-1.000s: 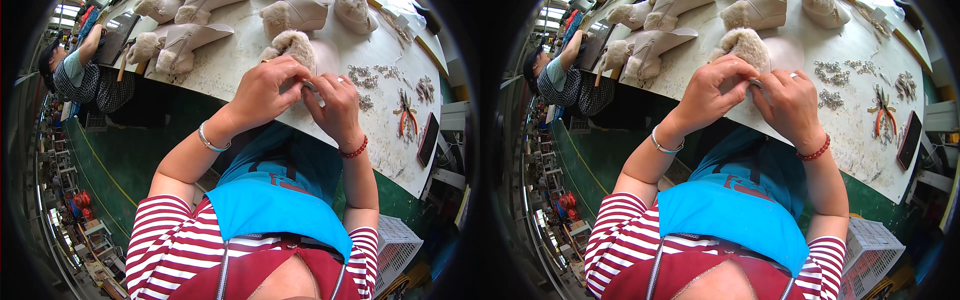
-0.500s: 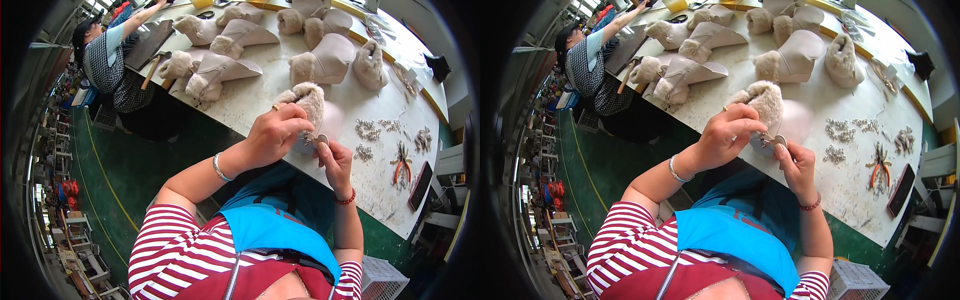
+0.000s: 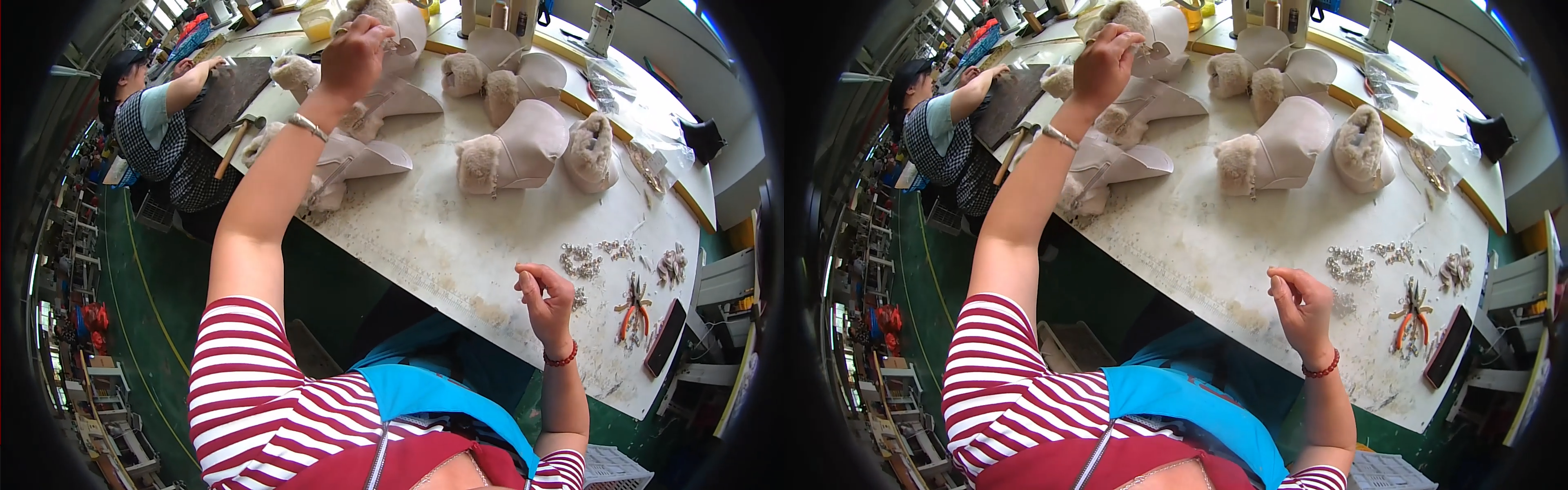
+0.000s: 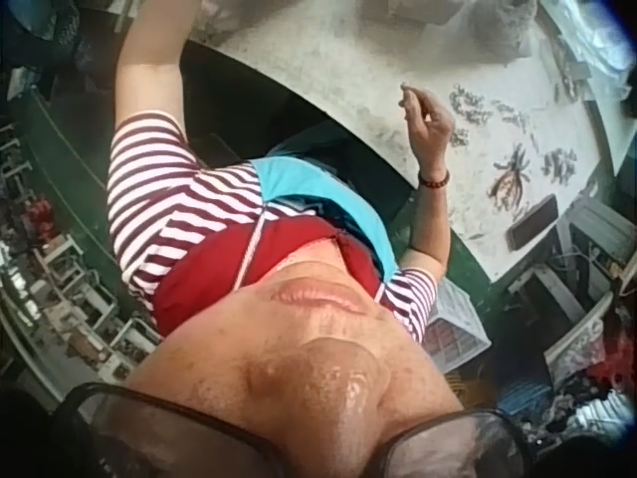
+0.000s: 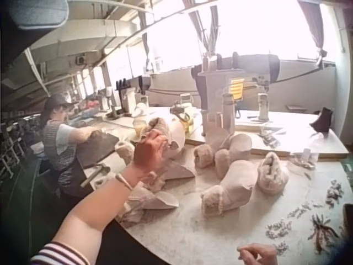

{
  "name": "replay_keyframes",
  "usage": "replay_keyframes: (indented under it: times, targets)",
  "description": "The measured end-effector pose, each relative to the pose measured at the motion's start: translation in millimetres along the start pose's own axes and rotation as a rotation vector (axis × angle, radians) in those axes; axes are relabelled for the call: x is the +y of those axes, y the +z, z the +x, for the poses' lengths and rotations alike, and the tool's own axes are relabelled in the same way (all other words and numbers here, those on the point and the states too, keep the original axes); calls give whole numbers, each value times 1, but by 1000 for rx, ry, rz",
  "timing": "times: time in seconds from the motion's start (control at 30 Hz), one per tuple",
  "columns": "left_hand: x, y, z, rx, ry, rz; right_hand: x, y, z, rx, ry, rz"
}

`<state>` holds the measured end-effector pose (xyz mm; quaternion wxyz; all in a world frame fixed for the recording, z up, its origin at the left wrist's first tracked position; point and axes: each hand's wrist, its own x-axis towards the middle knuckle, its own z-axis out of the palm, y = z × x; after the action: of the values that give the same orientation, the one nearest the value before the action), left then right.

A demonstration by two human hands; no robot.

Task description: Attaching decorative metal pieces and labels to the fur-lined shafts of boots in a factory setting.

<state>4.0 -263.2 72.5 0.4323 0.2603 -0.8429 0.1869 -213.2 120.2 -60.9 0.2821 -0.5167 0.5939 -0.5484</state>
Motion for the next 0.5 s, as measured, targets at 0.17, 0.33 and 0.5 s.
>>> replay_keyframes:
  times: [0.17, 0.33, 0.5]
  targets:
    - [-48, 41, 21, -585, -151, -22, 11, -1, 4, -26, -58, -75]
    - [-3, 72, 48, -752, 165, 452, 11, 0, 9, -53, -40, -141]
    - [63, 146, 47, -1078, -328, 95, 8, -1, 8, -36, -72, -160]
